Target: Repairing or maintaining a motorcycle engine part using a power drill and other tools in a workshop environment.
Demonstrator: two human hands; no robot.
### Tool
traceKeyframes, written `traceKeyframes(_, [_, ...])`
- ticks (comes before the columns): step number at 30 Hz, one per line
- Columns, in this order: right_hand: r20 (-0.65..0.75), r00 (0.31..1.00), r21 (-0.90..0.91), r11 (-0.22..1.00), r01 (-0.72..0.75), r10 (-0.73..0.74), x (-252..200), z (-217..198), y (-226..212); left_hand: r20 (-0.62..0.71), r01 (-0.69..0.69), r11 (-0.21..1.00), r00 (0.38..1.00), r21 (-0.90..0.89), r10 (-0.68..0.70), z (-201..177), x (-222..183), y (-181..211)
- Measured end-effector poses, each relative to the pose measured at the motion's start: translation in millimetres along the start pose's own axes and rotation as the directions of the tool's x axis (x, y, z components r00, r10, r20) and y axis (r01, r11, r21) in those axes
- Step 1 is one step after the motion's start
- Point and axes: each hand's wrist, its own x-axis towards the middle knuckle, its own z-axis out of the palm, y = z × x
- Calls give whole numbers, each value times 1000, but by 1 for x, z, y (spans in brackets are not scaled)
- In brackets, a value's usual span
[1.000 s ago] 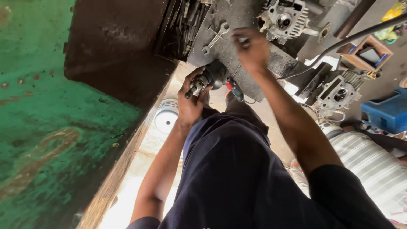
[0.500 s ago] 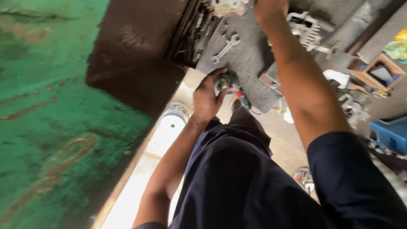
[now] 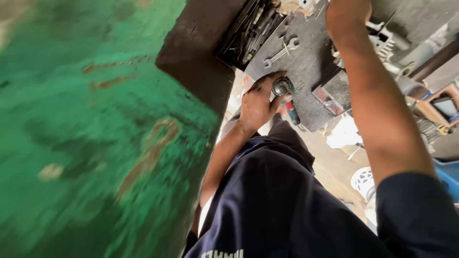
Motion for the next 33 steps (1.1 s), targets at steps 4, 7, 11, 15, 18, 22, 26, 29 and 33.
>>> traceKeyframes(4, [-144, 989, 197, 980, 36, -7, -95, -33, 4, -27, -14, 999, 1000, -42, 13, 2, 1, 8])
traceKeyframes(7, [-153, 978, 798, 601, 38, 141, -168, -55, -12, 44, 87, 995, 995, -44, -85, 5, 2, 9])
traceKeyframes(11, [65, 953, 976, 179, -122, 295, -231, -36, -16, -63, -50, 992, 997, -116, 43, 18, 1, 0])
traceKeyframes(15, [89, 954, 984, -172, -40, 286, -247, -40, -31, -34, -46, 975, 999, -217, 40, 29, 7, -9])
traceKeyframes(18, [-90, 975, 988, -102, 113, 204, -252, -30, -33, -17, -77, 953, 997, -292, 75, 28, 11, -8])
traceKeyframes(22, [-61, 960, 993, -79, 86, 272, -254, -33, -44, 25, -124, 961, 991, -247, 134, 16, 17, 1])
traceKeyframes(26, [-24, 976, 996, -82, 43, 218, -252, -28, -47, 24, -118, 978, 992, -173, 124, 18, 21, 3])
traceKeyframes(29, [258, 961, 931, -293, -219, 102, -251, -45, -57, 49, -70, 987, 996, -142, 78, 22, 19, 2])
traceKeyframes(33, [279, 960, 848, -473, -241, 12, -250, -44, -54, 2, -79, 992, 997, -103, 79, 39, 21, -6])
